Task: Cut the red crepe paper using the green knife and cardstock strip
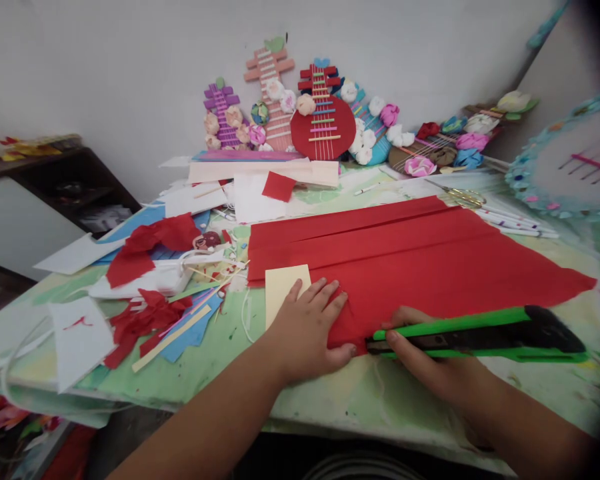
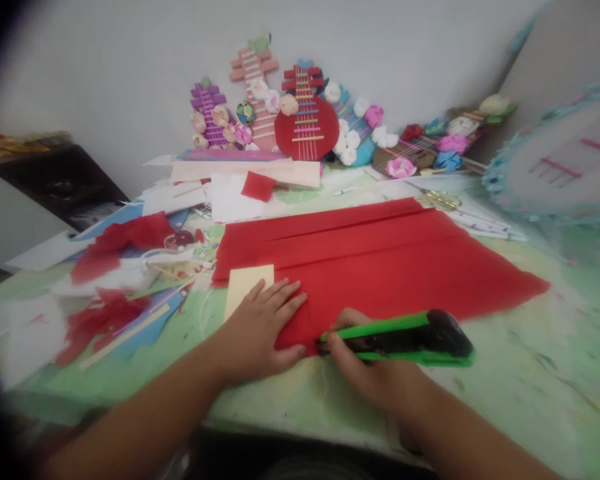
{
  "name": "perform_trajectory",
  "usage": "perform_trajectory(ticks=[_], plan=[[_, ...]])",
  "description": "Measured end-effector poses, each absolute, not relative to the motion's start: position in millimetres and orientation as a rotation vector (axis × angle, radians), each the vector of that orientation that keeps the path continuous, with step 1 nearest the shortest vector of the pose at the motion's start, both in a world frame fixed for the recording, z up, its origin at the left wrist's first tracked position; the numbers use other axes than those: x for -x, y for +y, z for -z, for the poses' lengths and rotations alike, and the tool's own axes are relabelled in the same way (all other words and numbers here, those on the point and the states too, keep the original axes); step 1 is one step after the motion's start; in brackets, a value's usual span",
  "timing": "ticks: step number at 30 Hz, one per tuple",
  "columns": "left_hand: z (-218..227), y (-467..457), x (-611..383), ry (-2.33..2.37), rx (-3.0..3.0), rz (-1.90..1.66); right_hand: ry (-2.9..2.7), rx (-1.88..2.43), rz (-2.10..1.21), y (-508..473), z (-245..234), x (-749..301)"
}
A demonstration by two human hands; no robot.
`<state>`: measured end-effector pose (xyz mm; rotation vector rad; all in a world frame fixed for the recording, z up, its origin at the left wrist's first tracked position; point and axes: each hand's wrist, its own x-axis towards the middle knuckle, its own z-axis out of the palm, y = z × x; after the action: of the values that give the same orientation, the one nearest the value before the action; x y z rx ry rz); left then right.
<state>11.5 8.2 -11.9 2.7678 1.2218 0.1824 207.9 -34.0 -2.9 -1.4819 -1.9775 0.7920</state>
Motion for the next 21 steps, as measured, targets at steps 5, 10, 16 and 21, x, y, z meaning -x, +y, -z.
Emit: perform_trajectory(ticks=[5, 10, 16, 21], plan=[[12.7, 7.9, -10.9, 1.229, -2.78, -0.184, -1.852, 1.521, -0.817, -32.9, 2.6, -207.1], [12.8, 7.5, -11.3, 1.228, -2.774, -0.185, -1.951, 1.465, -0.832, -33.5, 3.2, -207.3], [13.0, 7.9, -11.9, 1.233, -2.782, -0.193, -1.886, 1.51, -0.827, -33.8, 4.2, -206.9], [13.3, 8.2, -11.9, 1.226, -2.783, -0.197, -1.871, 1.465, -0.784, -33.4, 6.2, -206.6]])
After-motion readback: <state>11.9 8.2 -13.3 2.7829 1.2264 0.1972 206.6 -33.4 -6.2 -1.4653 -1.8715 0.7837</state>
